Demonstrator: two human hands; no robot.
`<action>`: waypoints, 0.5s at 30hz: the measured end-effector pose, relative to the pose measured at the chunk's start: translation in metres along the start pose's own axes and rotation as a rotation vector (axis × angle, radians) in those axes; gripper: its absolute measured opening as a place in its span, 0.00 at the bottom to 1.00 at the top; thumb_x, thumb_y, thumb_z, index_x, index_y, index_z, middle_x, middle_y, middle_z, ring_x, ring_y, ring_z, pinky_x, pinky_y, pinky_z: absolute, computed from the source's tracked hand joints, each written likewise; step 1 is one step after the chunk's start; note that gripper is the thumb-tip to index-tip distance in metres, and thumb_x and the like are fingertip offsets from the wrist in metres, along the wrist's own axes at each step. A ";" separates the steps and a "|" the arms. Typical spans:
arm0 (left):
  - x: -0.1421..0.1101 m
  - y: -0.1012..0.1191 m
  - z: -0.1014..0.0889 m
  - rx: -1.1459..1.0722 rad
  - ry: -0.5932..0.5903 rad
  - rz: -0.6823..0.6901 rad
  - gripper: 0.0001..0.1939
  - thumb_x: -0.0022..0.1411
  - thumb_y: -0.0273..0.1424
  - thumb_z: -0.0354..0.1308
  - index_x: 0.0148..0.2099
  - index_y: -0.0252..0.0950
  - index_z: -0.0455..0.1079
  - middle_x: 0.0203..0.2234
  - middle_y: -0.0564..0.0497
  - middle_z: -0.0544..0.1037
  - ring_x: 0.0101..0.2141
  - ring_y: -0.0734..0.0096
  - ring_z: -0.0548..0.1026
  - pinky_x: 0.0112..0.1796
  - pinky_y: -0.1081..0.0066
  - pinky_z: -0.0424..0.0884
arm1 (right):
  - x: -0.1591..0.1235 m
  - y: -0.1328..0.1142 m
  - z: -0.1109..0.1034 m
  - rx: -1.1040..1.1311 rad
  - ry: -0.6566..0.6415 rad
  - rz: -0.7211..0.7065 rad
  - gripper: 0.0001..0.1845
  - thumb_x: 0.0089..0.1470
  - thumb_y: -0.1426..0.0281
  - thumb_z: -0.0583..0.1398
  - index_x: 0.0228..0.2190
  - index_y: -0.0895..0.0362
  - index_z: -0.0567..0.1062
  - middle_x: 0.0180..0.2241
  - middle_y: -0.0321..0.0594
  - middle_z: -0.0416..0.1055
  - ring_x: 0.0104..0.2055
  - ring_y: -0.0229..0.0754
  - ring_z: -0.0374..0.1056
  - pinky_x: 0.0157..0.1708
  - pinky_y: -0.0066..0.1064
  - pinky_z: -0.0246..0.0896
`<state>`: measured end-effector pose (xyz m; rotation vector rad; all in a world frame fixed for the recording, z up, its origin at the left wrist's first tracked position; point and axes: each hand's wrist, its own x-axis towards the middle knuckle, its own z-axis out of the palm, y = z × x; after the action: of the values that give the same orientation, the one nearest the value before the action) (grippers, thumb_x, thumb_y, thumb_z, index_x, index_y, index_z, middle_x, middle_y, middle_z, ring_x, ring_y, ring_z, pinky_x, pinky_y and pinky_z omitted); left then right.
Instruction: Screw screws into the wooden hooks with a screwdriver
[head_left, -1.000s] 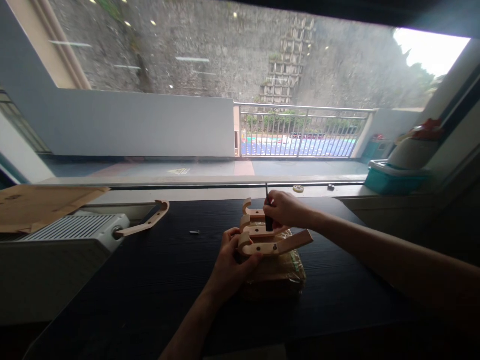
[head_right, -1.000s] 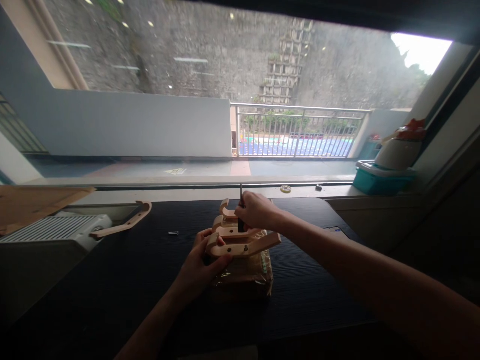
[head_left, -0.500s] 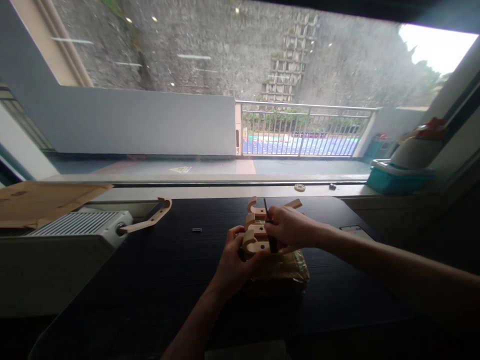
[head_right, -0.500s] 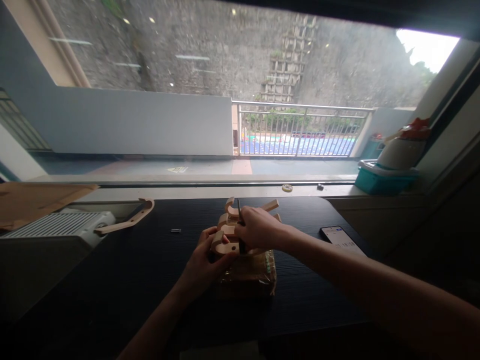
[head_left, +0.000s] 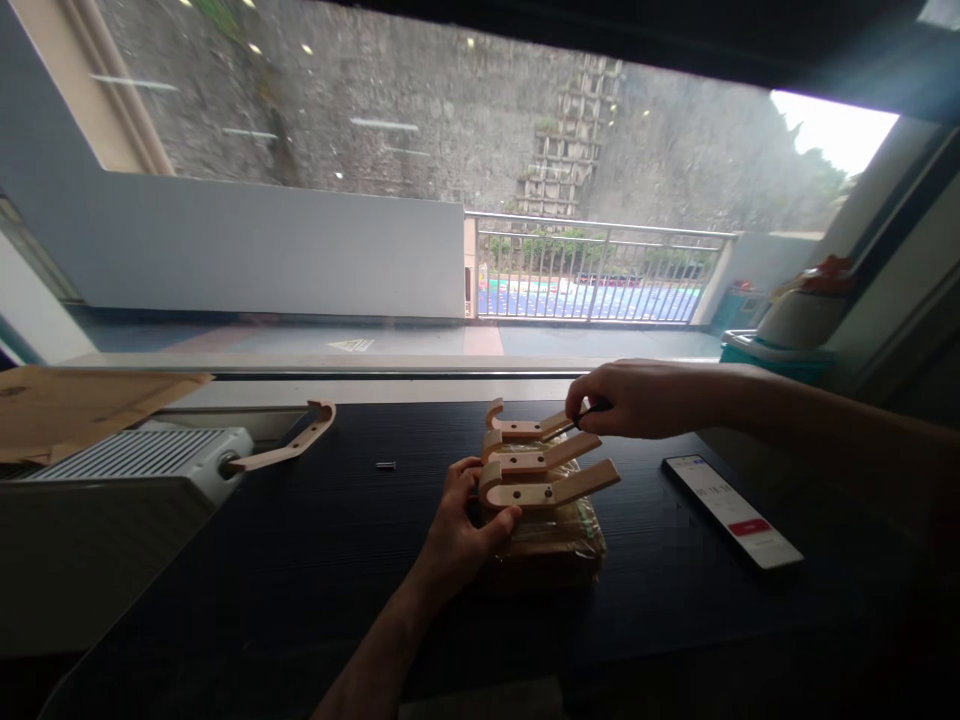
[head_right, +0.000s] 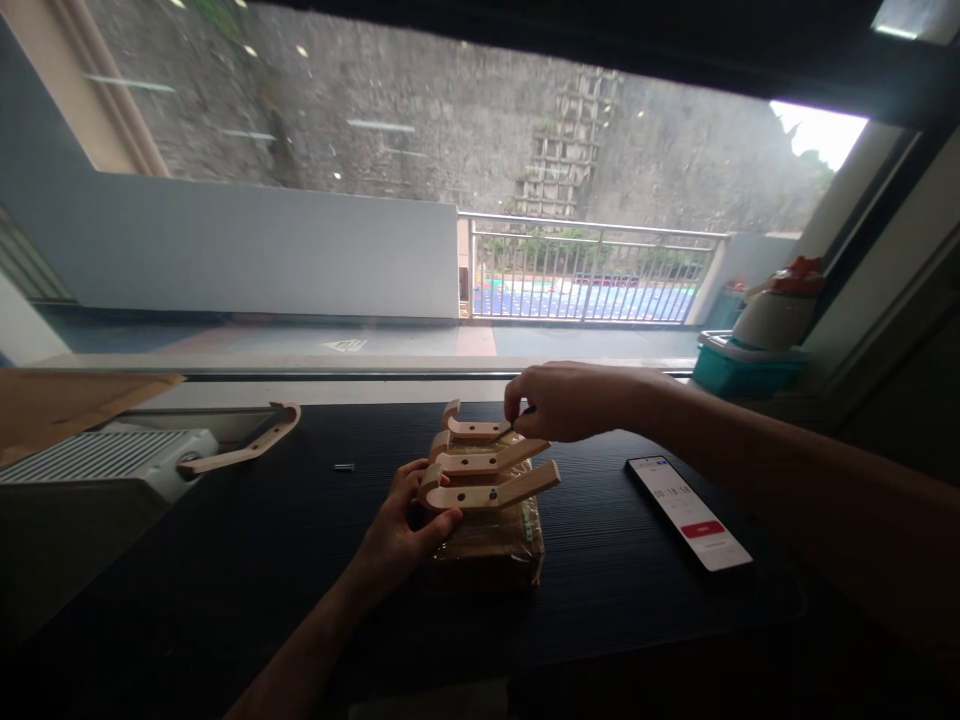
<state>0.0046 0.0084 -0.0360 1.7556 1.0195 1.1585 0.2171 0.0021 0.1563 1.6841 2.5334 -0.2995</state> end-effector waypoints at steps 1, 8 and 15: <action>0.000 0.000 0.000 -0.002 -0.001 -0.002 0.17 0.51 0.33 0.61 0.44 0.36 0.67 0.51 0.46 0.59 0.48 0.62 0.68 0.47 0.67 0.68 | -0.001 0.000 -0.001 -0.009 -0.018 -0.027 0.14 0.49 0.65 0.56 0.37 0.52 0.77 0.31 0.36 0.74 0.27 0.36 0.64 0.26 0.28 0.53; -0.001 0.004 -0.002 -0.043 -0.043 -0.030 0.16 0.52 0.34 0.60 0.43 0.35 0.67 0.52 0.46 0.57 0.46 0.63 0.69 0.44 0.68 0.70 | 0.002 -0.009 0.007 0.031 -0.102 -0.099 0.14 0.48 0.71 0.55 0.33 0.53 0.80 0.27 0.33 0.74 0.23 0.33 0.62 0.23 0.27 0.52; 0.000 -0.001 -0.001 -0.016 -0.019 -0.006 0.16 0.52 0.33 0.61 0.44 0.36 0.67 0.52 0.47 0.58 0.49 0.62 0.67 0.47 0.67 0.68 | 0.008 -0.011 0.013 0.011 -0.069 -0.118 0.14 0.47 0.72 0.56 0.34 0.52 0.80 0.30 0.33 0.75 0.26 0.34 0.64 0.24 0.27 0.53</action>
<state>0.0037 0.0088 -0.0365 1.7476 1.0008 1.1412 0.2033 0.0026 0.1438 1.5029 2.5899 -0.3732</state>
